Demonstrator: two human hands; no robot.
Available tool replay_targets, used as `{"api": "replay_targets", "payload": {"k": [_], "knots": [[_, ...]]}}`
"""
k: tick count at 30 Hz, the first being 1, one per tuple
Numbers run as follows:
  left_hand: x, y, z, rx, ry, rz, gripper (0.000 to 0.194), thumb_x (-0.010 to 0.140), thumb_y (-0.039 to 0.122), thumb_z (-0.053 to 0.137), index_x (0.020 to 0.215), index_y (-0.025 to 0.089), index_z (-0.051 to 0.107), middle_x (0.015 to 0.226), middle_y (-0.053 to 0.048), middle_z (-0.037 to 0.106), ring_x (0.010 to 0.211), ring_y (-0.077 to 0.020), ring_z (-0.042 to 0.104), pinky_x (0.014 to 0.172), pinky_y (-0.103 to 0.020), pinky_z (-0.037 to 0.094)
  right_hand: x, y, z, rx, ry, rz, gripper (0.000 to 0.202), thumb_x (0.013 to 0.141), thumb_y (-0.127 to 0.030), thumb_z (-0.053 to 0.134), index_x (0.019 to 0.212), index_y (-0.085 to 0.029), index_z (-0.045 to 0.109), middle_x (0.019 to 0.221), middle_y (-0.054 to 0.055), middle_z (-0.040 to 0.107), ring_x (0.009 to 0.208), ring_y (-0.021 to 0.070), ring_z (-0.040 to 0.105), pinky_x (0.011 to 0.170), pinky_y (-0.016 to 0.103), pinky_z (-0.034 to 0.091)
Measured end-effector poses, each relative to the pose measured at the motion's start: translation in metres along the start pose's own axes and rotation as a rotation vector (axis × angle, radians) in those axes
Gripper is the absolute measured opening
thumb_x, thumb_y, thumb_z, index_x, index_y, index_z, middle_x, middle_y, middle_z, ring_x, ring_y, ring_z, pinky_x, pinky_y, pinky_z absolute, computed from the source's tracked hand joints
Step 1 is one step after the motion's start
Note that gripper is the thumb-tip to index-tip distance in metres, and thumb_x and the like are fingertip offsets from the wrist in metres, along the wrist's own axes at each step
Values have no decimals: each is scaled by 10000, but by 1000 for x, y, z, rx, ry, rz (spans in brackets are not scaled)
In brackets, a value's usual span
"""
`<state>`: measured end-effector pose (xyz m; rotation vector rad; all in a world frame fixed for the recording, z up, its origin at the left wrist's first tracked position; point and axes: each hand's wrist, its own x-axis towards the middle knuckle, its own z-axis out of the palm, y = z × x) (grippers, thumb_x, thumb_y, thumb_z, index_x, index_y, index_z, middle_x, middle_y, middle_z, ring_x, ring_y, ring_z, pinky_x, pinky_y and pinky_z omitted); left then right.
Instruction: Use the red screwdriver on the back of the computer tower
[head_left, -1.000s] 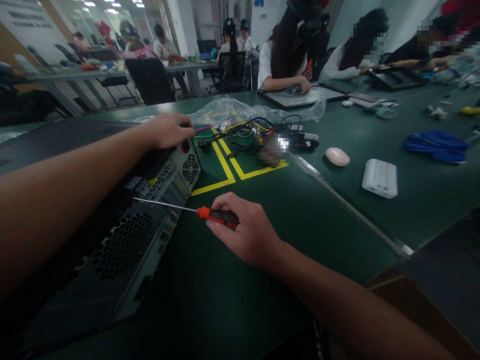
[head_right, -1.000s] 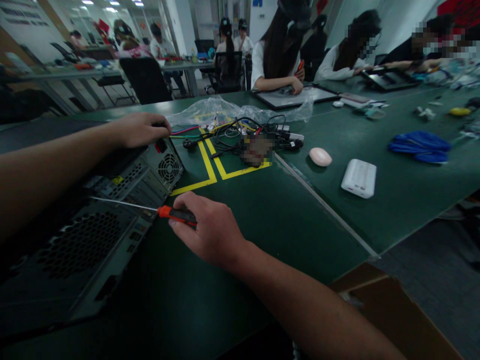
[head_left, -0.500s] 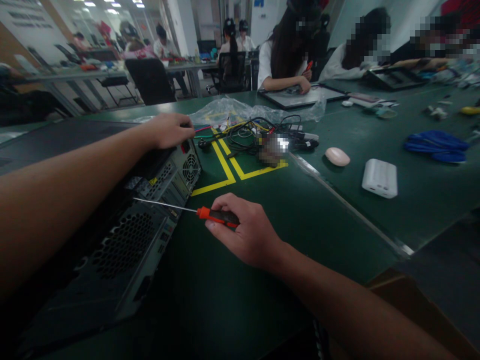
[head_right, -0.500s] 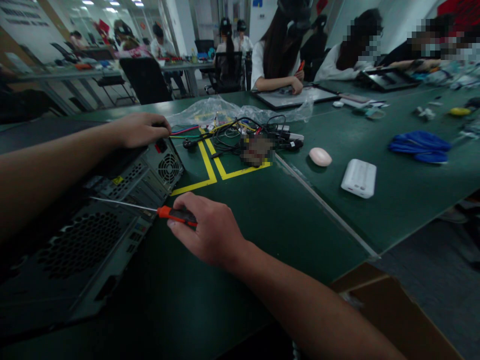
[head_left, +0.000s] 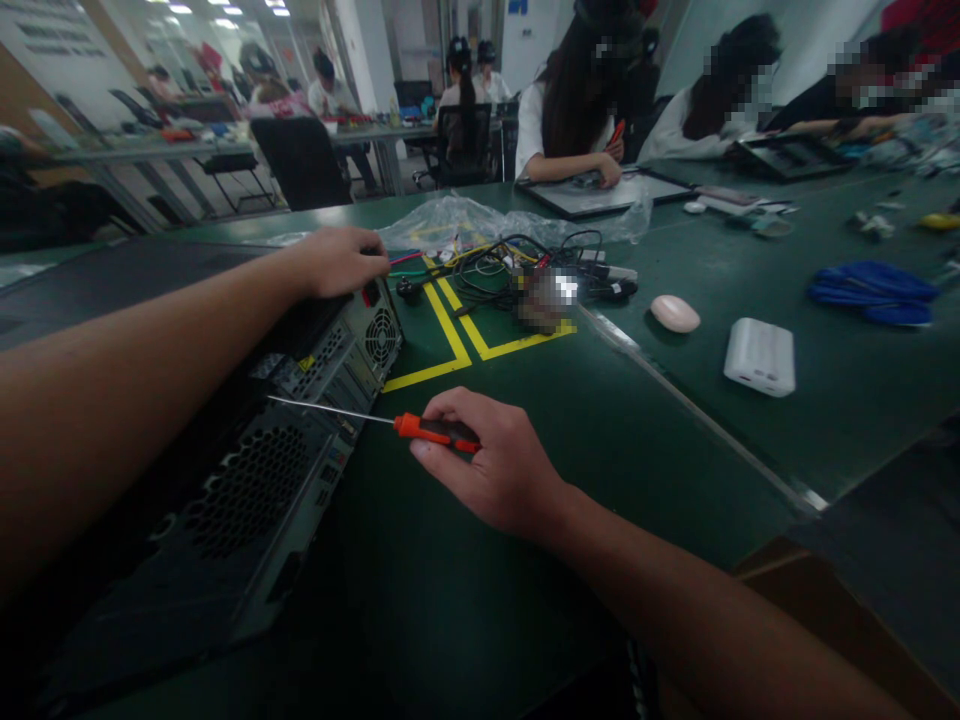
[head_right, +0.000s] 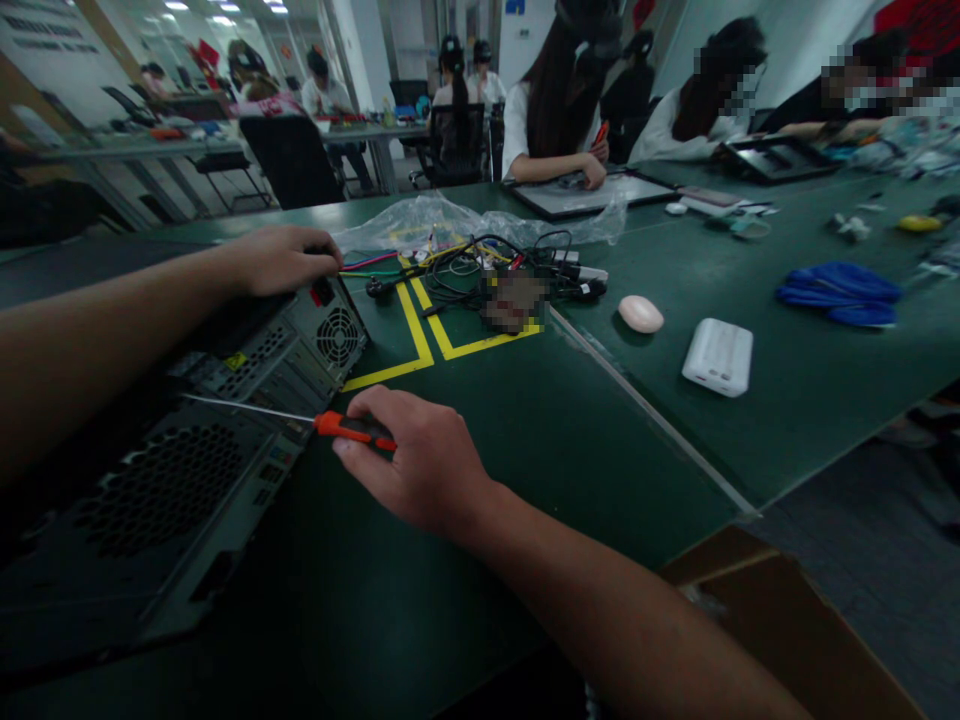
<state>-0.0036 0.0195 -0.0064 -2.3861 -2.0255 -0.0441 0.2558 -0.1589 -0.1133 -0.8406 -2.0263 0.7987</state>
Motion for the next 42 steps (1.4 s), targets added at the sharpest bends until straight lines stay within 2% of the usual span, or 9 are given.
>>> {"api": "replay_targets", "payload": {"k": [10,15,18,22,27,42], "knots": [[0,0,-1,-6,-1,-3,590,1003,485,453,1355,163,798,1336,-146,814,1097,-307,672,1043,-437,529,1,1,-1,-6,13,-12,205,1085,-426,725,1125,-234,785,1087,64,841,947,219,743,877,357,541],[6,-6,3,-29,9,0,607,963,554,483,1341,222,822,1283,-139,839,1111,-335,708,1042,-456,549,2,-1,-2,-40,-26,34,271,1134,-451,660,1043,-220,766,935,33,760,806,185,655,770,335,469],[8,-8,3,-75,10,-8,627,895,585,540,1341,272,851,1229,-138,850,1148,-390,740,1043,-489,559,2,-2,-1,10,-32,42,232,1090,-465,703,1096,-233,715,936,13,745,772,175,635,741,324,455],[5,-5,-1,-100,10,-6,667,842,561,564,1357,261,863,1295,-150,846,1218,-418,740,1083,-505,548,0,0,1,5,0,53,221,978,-348,755,1128,-272,612,917,-22,730,715,159,612,699,306,432],[0,2,-7,-67,-4,0,682,841,517,566,1405,251,842,1369,-148,825,1313,-410,716,1127,-503,531,1,3,2,-9,51,-13,147,964,-253,687,1061,-277,579,873,-25,720,684,156,615,673,306,437],[3,3,-3,-83,34,3,645,866,503,548,1387,254,836,1397,-136,810,1338,-393,709,1161,-497,521,2,2,0,-12,69,-46,117,987,-244,711,1036,-266,608,876,-16,726,651,146,577,654,320,441]]}}
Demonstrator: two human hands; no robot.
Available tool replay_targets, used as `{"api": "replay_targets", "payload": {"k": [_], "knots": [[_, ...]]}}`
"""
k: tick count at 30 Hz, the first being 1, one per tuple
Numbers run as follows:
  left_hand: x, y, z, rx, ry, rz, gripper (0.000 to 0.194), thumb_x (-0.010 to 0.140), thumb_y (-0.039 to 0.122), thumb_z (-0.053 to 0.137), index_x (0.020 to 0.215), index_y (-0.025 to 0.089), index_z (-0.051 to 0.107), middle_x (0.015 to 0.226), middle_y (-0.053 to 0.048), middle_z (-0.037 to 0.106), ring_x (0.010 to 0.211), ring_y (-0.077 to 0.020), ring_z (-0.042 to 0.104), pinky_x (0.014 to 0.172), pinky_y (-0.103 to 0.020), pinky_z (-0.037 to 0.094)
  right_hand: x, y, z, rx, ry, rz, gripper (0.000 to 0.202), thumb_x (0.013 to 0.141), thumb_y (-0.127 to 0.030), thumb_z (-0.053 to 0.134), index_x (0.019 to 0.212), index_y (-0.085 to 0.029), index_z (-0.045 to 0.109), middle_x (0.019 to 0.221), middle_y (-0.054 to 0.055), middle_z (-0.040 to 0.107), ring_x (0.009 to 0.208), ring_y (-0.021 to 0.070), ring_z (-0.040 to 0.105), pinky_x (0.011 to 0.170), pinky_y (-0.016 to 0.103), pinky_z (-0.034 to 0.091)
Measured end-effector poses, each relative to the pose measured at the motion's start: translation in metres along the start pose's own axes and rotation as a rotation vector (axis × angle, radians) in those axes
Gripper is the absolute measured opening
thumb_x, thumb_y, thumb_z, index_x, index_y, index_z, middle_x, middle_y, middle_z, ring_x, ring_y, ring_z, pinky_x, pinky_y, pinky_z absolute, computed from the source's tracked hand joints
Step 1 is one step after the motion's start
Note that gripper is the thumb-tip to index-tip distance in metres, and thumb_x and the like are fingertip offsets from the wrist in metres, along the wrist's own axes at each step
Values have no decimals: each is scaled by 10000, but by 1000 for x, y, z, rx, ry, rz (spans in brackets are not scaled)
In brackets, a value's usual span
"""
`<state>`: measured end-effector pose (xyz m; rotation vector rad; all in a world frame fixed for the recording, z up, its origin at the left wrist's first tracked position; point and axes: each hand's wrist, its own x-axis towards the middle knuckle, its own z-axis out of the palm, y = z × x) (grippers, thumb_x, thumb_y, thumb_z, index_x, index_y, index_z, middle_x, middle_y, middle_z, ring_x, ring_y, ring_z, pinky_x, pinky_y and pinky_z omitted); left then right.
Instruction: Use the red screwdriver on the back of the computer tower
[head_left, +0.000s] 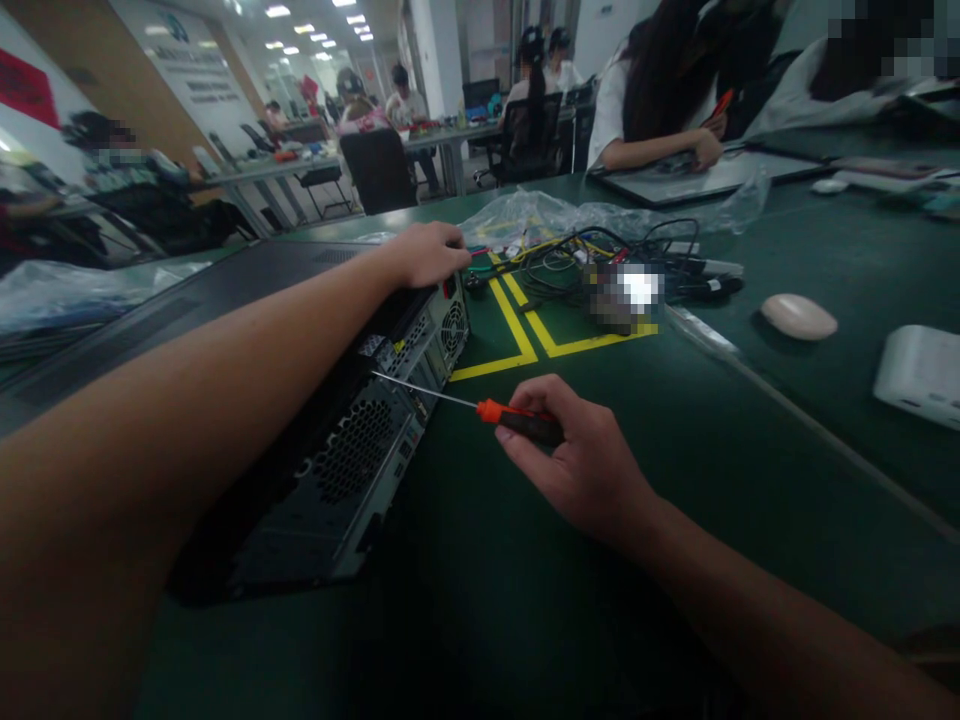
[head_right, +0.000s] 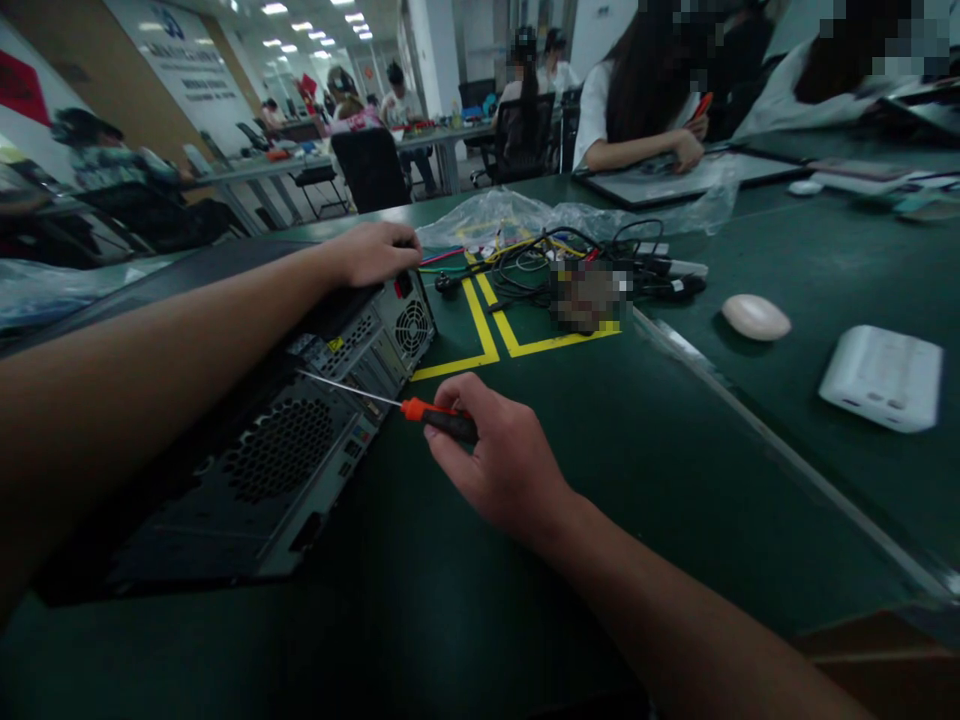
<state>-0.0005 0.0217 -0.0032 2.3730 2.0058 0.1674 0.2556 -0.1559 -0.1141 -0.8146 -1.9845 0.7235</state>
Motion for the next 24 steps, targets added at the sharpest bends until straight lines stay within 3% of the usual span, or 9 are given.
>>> {"api": "replay_targets", "payload": {"k": [8,14,24], "knots": [[0,1,1,-1,-1,-1,597,885,489,553,1351,256,844,1343,-136,822,1314,-409,715,1156,-533,523,-1,-1,0,11,-19,14,108,997,-249,707,1044,-263,611,885,-18,725,658,140,568,666,307,438],[4,-4,3,12,9,15,543,927,474,549,1313,232,845,1364,-152,809,1286,-372,720,1112,-461,535,-1,0,-1,19,-12,-6,124,995,-239,728,1043,-260,616,878,-22,710,677,143,589,682,298,437],[6,-8,3,41,-2,34,547,954,508,525,1301,221,836,1313,-158,817,1188,-360,724,1038,-449,549,-2,-2,-2,22,-32,6,109,1006,-267,714,1049,-262,614,879,-21,717,688,147,591,690,310,440]]}}
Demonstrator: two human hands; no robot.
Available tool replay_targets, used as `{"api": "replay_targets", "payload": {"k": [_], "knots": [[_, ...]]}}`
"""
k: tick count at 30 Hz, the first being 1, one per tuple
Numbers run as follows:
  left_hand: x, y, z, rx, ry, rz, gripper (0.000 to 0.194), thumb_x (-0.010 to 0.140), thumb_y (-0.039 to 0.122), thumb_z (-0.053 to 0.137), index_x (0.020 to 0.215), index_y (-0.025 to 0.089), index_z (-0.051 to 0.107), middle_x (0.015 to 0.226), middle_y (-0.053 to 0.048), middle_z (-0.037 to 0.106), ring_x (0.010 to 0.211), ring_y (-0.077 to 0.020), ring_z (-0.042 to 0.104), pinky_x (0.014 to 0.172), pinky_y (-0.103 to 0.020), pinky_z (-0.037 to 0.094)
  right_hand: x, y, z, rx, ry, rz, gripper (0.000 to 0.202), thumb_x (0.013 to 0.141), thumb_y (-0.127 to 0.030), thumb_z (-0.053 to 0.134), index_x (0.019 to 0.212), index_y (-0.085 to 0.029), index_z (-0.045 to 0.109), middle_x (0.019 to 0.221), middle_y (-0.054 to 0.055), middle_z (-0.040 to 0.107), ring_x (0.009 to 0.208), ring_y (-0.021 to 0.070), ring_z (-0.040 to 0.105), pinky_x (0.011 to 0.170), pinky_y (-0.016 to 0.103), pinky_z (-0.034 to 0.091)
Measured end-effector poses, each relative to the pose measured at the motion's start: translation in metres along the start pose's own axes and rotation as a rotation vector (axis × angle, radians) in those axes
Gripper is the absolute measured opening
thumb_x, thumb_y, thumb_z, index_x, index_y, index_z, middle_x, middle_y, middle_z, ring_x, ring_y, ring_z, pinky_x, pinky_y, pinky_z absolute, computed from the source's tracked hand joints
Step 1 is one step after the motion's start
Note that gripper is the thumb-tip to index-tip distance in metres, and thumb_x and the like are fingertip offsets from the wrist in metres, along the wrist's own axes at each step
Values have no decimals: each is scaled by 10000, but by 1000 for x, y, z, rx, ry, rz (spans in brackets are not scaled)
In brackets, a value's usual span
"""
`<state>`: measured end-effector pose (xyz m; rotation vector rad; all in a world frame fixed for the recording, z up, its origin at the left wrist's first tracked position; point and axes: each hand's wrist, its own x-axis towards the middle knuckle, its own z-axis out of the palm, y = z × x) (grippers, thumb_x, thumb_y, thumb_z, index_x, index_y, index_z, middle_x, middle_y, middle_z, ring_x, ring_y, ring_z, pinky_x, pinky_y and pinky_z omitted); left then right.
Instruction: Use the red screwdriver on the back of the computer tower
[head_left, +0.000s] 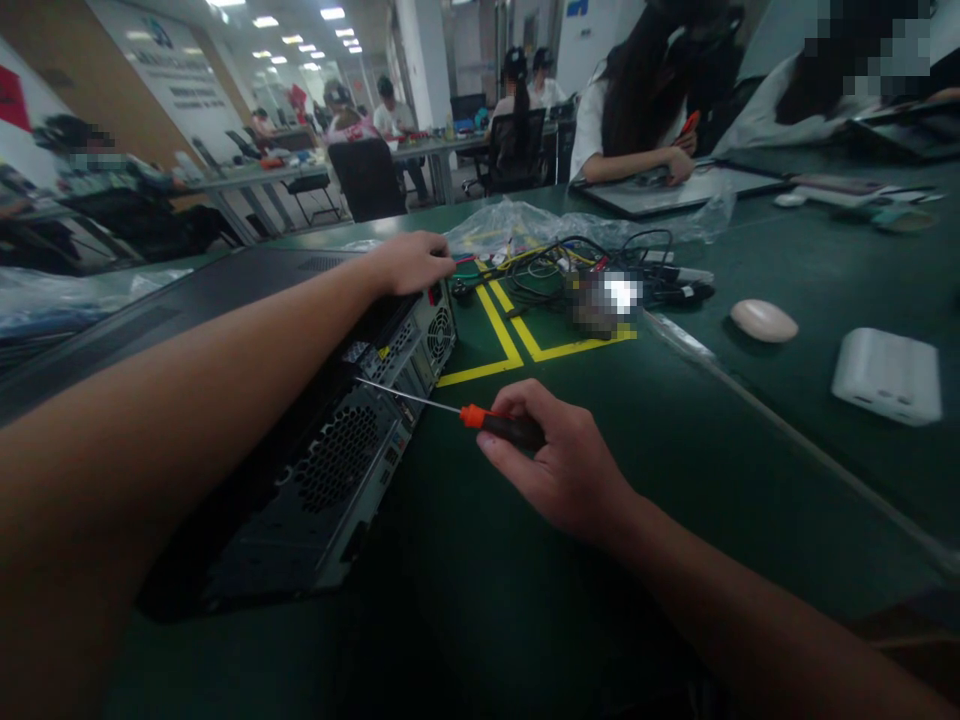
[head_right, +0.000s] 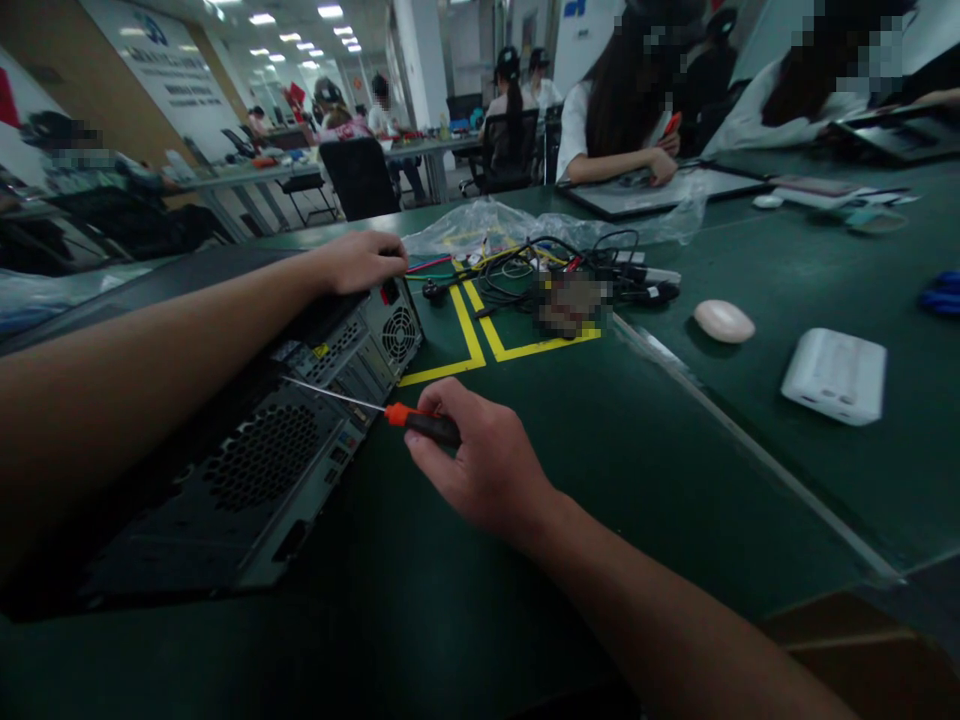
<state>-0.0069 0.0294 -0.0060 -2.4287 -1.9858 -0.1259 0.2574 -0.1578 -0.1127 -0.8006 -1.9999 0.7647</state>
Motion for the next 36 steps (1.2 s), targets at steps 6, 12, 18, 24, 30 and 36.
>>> {"api": "replay_targets", "payload": {"k": [6,12,18,24,30,36], "knots": [[-2,2,-2,-5,-1,-7,523,942,490,528,1270,230,842,1294,-154,822,1184,-369,731,1041,-459,550,1,-2,-1,0,-11,10,104,997,-283,701,1049,-258,615,872,-24,707,682,143,577,687,310,428],[-1,1,-1,-24,-1,-7,525,928,472,534,1261,223,854,1230,-154,825,1171,-365,737,1045,-472,546,1,-3,-1,-6,-9,5,92,1000,-277,698,1050,-251,625,882,-22,708,686,139,580,685,302,413],[-1,-2,0,-24,6,3,521,923,485,535,1256,235,847,1180,-134,837,1122,-355,737,1008,-457,559,1,-3,-1,-13,-16,10,92,1000,-277,709,1038,-257,627,860,-30,691,692,143,578,683,298,403],[-1,-2,-1,-33,-2,2,541,898,493,547,1259,227,850,1225,-160,841,1131,-375,738,1030,-489,561,0,-4,-3,-18,-13,16,91,1012,-302,732,1043,-252,664,893,-11,744,714,152,606,696,304,432],[1,-3,0,-24,-10,-8,558,908,520,537,1273,231,844,1264,-156,837,1159,-375,731,1046,-480,556,1,-4,-4,-26,10,7,130,1041,-352,747,1045,-222,751,976,38,807,800,175,672,761,324,489],[1,-4,0,-24,-16,0,579,897,525,546,1288,226,851,1228,-162,837,1152,-379,735,1034,-486,560,1,-4,-2,-22,-37,43,275,1141,-422,625,1072,-202,776,895,30,756,748,169,631,718,330,439]]}}
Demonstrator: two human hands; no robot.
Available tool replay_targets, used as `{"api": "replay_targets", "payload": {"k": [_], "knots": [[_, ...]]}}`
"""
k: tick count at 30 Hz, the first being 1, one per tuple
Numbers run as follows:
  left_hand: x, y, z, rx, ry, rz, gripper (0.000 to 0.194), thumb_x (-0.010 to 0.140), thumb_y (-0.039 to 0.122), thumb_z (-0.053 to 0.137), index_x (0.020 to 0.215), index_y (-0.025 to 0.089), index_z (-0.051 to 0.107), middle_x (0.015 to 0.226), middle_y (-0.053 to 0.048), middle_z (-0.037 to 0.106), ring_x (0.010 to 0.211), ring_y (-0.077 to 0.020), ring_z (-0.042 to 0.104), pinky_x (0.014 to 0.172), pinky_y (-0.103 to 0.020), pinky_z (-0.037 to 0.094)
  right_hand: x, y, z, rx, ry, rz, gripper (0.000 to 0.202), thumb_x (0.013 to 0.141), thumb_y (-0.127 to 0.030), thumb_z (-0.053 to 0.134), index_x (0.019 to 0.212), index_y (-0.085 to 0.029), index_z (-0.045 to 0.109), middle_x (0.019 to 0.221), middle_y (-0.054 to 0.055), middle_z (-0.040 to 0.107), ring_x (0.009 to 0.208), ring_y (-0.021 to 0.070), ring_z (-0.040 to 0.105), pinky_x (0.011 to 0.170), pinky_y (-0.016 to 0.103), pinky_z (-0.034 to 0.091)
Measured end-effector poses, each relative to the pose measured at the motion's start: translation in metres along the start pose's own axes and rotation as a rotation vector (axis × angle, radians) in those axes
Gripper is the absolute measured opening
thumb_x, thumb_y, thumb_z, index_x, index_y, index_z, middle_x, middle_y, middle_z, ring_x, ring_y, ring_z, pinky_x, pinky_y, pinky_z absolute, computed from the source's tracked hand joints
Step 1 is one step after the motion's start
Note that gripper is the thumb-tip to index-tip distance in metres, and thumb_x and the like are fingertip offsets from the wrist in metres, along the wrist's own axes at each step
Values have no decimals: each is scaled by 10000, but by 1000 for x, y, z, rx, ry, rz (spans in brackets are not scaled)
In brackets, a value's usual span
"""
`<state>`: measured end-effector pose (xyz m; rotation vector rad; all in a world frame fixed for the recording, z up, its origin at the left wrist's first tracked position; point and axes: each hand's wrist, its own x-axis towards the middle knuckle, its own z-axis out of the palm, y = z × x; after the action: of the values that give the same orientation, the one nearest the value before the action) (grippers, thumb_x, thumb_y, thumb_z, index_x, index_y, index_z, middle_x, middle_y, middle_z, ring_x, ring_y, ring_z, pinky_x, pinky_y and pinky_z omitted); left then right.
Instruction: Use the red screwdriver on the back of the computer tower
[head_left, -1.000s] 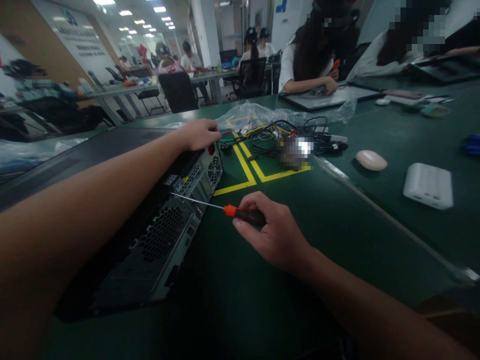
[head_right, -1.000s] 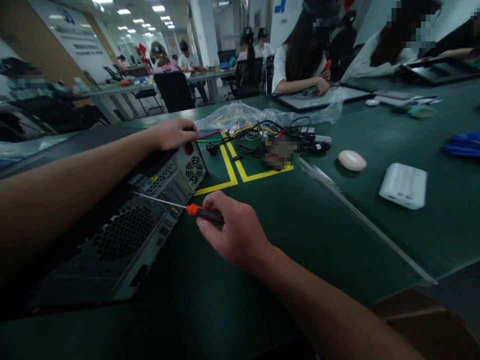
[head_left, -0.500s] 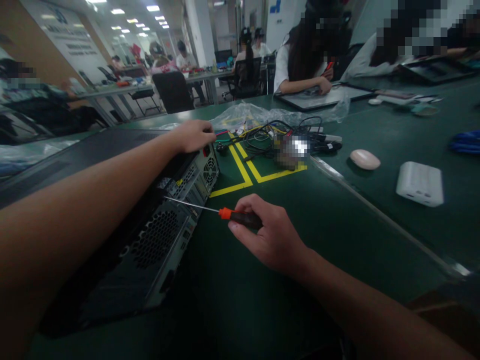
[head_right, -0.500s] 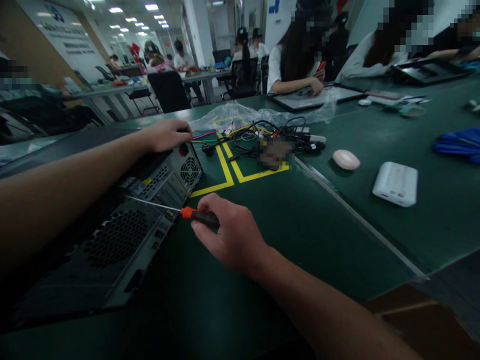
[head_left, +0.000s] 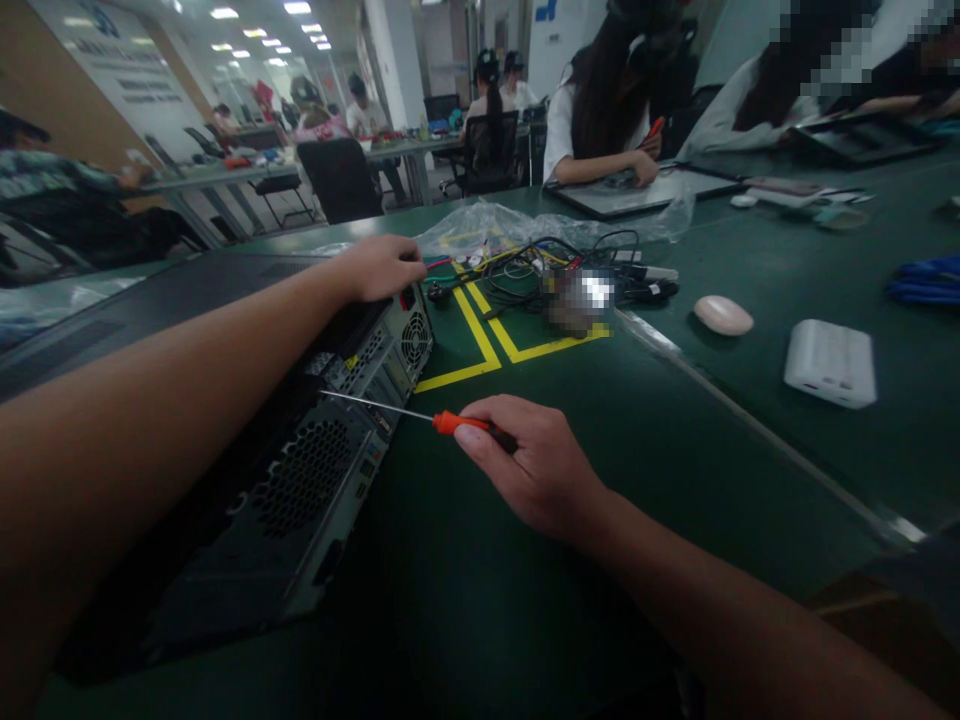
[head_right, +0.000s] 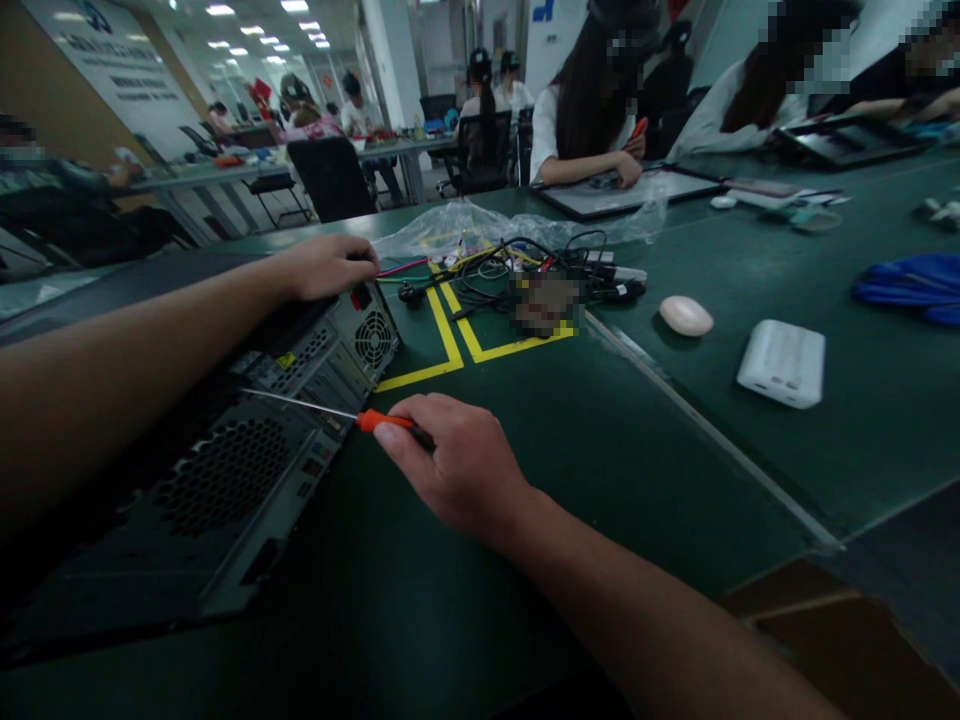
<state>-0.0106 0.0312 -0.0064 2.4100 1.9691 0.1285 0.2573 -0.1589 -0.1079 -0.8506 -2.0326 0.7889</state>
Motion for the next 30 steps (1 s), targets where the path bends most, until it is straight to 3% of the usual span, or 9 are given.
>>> {"api": "replay_targets", "payload": {"k": [3,6,13,30], "knots": [[0,1,1,0,20,-10,588,897,533,543,1292,228,854,1217,-157,837,1153,-384,738,1012,-481,562,-2,2,2,22,2,28,235,1042,-440,760,1151,-240,701,925,-2,760,733,160,615,715,313,445],[-1,2,1,-3,22,-20,594,907,523,541,1312,218,849,1219,-159,837,1150,-386,740,1004,-477,563,-3,4,4,15,18,17,233,966,-347,781,1120,-265,625,909,-26,735,719,154,607,712,305,441],[-3,5,-1,12,9,-18,598,924,507,516,1318,204,848,1272,-167,826,1175,-389,737,1037,-482,551,0,4,2,0,28,-48,106,991,-268,708,1053,-260,623,893,-21,716,720,150,613,715,304,431],[-1,0,2,-3,29,-21,571,885,522,549,1272,235,856,1169,-144,837,1140,-376,732,1000,-460,560,-1,2,-1,-16,-1,-7,103,1015,-307,724,1063,-258,648,935,-4,753,747,159,621,717,315,436]]}}
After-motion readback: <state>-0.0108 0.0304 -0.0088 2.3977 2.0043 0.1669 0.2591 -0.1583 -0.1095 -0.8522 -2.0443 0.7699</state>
